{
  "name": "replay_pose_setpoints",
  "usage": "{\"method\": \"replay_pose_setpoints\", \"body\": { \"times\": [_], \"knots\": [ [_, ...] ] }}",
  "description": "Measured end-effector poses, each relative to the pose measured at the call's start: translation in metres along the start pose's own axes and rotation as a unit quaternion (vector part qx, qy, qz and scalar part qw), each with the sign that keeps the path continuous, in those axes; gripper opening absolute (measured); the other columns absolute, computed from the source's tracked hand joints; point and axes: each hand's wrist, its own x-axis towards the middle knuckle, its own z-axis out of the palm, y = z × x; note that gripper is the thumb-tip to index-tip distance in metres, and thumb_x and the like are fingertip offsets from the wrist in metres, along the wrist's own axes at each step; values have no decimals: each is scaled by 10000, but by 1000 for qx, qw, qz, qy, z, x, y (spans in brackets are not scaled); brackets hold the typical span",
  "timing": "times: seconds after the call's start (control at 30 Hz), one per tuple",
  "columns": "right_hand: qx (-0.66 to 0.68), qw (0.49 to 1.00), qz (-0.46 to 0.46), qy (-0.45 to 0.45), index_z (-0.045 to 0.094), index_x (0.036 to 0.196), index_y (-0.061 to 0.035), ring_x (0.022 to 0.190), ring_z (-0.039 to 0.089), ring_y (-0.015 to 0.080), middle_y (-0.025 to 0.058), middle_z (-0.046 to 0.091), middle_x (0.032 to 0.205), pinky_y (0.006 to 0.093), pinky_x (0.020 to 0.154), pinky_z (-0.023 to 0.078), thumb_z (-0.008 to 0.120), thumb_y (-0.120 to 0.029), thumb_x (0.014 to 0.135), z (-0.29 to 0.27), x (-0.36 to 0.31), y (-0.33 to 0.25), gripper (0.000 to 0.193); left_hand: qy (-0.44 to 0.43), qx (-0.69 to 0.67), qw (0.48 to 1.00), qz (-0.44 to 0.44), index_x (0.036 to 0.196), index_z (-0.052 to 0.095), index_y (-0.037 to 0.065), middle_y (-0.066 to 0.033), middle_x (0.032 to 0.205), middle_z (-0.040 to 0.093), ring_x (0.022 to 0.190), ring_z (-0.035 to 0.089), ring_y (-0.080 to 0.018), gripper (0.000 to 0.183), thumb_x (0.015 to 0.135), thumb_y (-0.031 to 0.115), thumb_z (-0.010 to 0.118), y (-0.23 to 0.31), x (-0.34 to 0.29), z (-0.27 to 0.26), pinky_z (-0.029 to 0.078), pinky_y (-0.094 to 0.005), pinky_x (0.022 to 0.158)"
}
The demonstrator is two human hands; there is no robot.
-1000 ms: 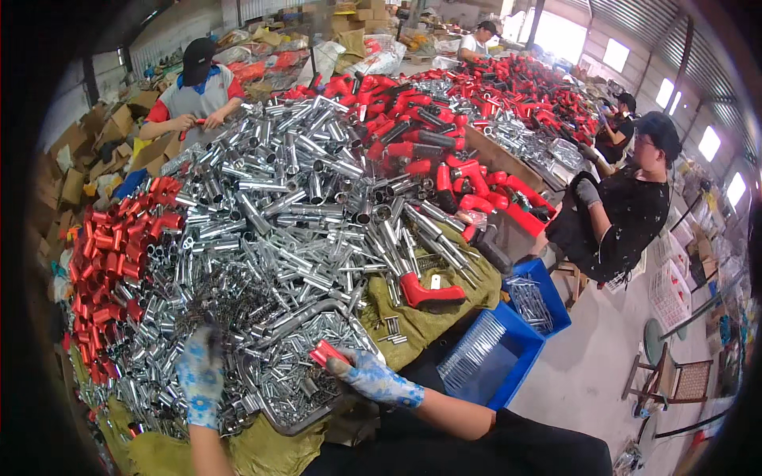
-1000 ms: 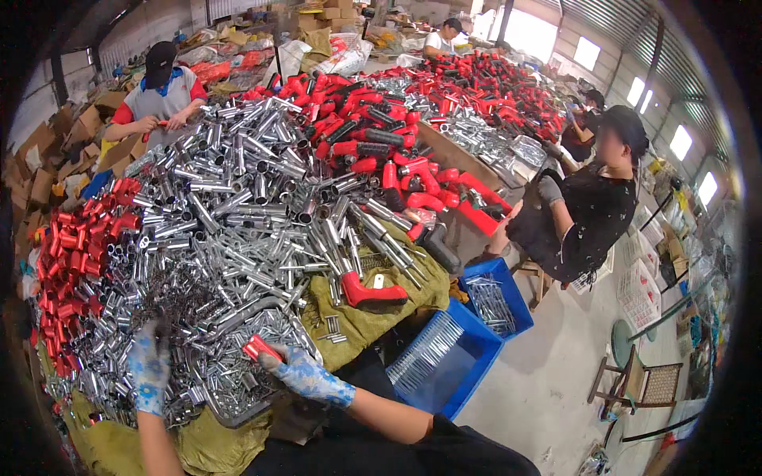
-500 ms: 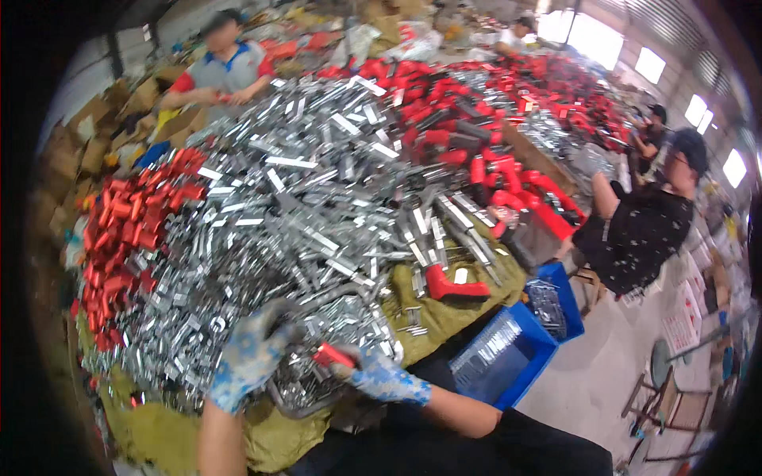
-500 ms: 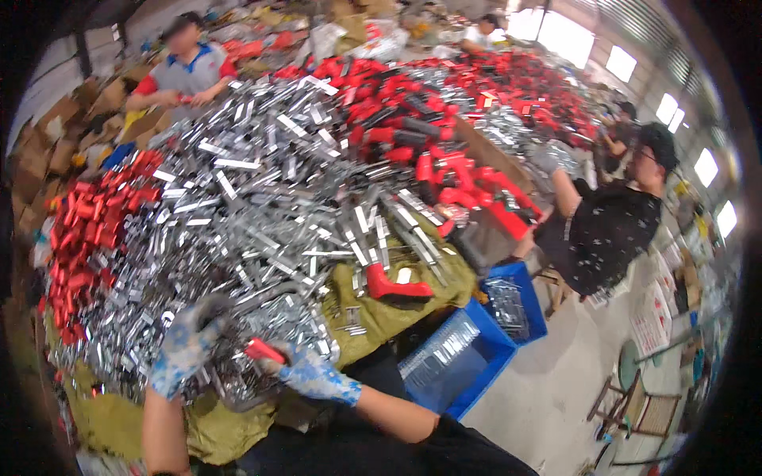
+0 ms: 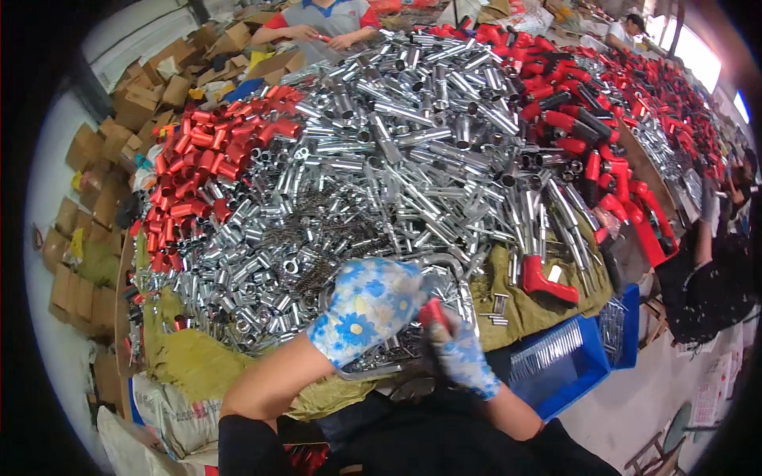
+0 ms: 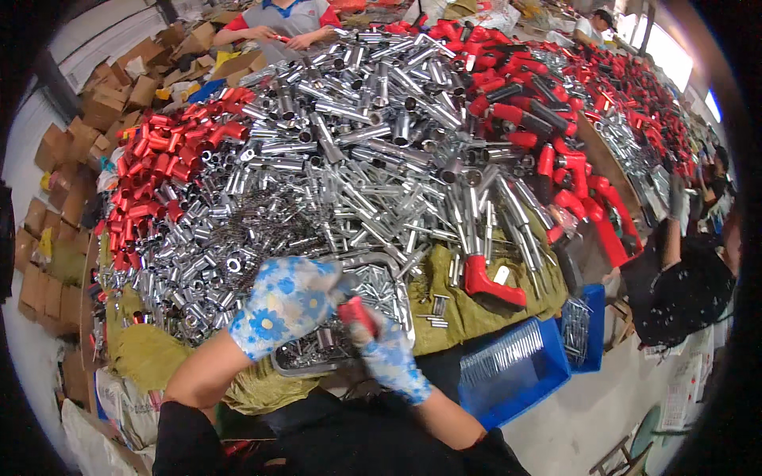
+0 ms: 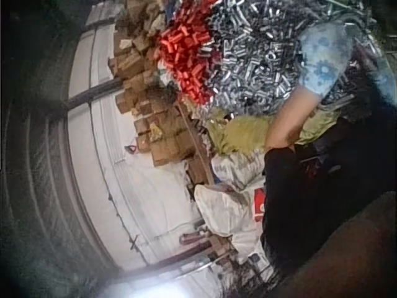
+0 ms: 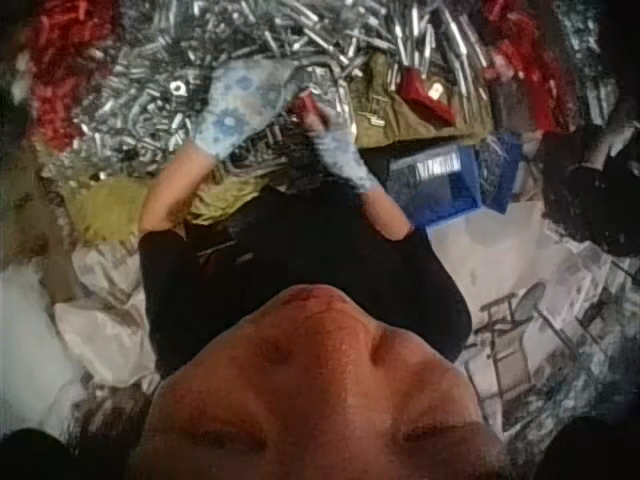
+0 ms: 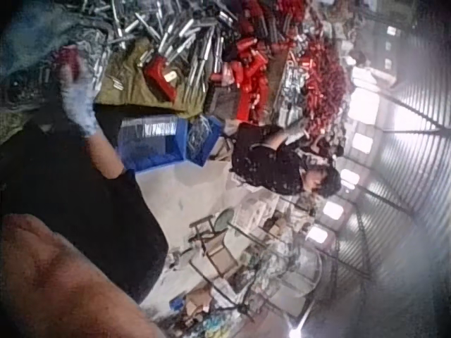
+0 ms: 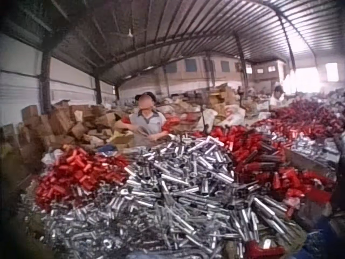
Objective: The person assembles tools by fitting metal rods, springs, and sleeves together by hand, attaching handles to the metal assemblies, and placing the completed tools into a box.
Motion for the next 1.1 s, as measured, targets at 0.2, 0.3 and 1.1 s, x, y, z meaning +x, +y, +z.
{"method": "replay_pose_setpoints", "body": {
  "times": [0.2,0.3,1.1],
  "knots": [
    [290,952,100,-16,545,1135,-58,609,535,106,12,569,822,227,510,431,634,-699,701,-23,-2,19,778,61,-309,904,290,1125,488,47,-141,1085,539,1059,521,-333,265,897,180,512,-19,26,20,419,-410,906],
    [264,962,36,-55,534,1087,-63,477,505,135,38,542,672,248,389,378,524,-679,801,-22,-2,0,680,15,-362,875,320,1213,477,55,-162,1151,532,1091,504,-339,340,897,178,497,-30,41,14,412,-414,911],
    [218,969,36,110,517,1173,-55,628,584,122,50,622,832,242,511,462,520,-719,769,-153,-109,58,777,32,-20,928,371,1257,495,71,-127,1067,588,1058,550,-281,566,716,134,652,166,167,80,337,-443,1016]
  ]
}}
